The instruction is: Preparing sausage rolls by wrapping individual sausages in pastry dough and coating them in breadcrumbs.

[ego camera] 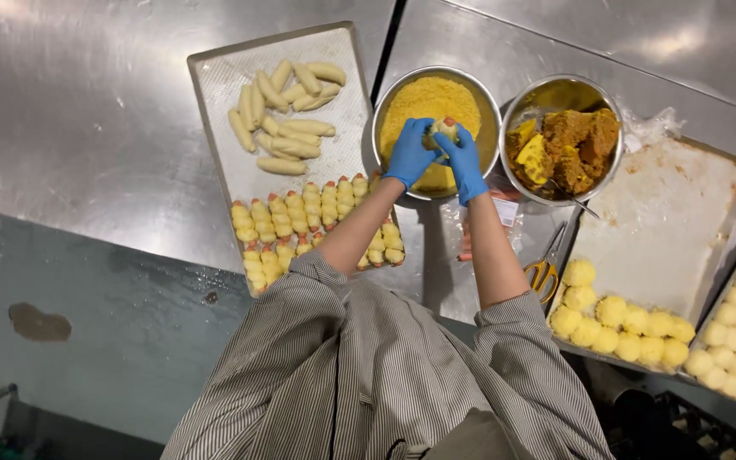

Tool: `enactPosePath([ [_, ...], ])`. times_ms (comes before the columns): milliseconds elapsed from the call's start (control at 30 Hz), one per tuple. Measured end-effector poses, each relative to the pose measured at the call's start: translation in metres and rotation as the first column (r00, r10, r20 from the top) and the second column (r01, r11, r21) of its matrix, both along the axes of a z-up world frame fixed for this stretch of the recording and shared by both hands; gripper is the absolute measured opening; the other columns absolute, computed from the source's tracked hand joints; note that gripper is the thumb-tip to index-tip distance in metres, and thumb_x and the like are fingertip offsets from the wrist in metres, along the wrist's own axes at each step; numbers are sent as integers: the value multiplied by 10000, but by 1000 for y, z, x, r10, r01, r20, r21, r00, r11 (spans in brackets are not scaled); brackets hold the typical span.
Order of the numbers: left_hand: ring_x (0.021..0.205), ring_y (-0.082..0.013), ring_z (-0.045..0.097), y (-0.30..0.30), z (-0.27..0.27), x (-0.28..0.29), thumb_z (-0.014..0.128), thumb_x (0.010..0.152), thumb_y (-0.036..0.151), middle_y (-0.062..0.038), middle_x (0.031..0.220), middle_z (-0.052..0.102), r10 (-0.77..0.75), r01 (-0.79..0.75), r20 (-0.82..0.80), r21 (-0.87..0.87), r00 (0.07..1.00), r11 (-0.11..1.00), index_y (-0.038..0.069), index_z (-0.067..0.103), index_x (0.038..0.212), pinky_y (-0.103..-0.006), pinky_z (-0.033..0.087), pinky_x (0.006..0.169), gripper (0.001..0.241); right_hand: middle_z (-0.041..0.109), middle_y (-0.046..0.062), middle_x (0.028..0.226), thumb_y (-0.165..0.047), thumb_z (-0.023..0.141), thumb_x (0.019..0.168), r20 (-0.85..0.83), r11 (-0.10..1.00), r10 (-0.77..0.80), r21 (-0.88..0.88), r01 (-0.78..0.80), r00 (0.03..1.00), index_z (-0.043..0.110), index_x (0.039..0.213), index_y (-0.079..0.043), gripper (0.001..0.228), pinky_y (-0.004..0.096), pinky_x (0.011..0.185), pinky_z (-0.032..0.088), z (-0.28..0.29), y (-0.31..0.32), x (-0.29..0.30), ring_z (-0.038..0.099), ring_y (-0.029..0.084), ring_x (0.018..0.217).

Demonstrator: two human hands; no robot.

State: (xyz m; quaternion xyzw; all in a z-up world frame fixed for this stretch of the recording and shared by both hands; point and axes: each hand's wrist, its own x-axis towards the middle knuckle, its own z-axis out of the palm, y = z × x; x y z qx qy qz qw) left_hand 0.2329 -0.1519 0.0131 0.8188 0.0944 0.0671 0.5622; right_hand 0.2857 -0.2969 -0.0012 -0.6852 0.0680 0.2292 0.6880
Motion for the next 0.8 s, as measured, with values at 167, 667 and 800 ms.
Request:
enactPosePath([
  [167,1131,-365,614,5,2,8,870,705,182,-178,1198,598,-154,153,66,14,986,988,50,589,1217,-429,515,972,599,685,64,1197,-167,750,921,-6,1000,-9,9,9,1000,617,1353,-95,459,327,715,623,-30,-30,8,702,154,1008],
  [667,1055,-401,576,0,3,19,895,664,173,-169,1133,582,-203,205,-48,401,978,893,75,539,1173,-504,472,873,629,650,235,1247,-13,673,938,351,940,-32,-306,147,936,498,1557,-59,644,337,902,535,-16,-29,-9,669,235,1079],
  [800,1088,-399,589,0,9,17,870,745,152,-182,1176,607,-130,97,82,322,988,942,73,533,1245,-493,488,918,608,773,147,1114,-62,650,1010,141,946,-119,-284,155,983,539,1574,-101,576,319,961,565,-19,-32,-15,741,229,1049],
])
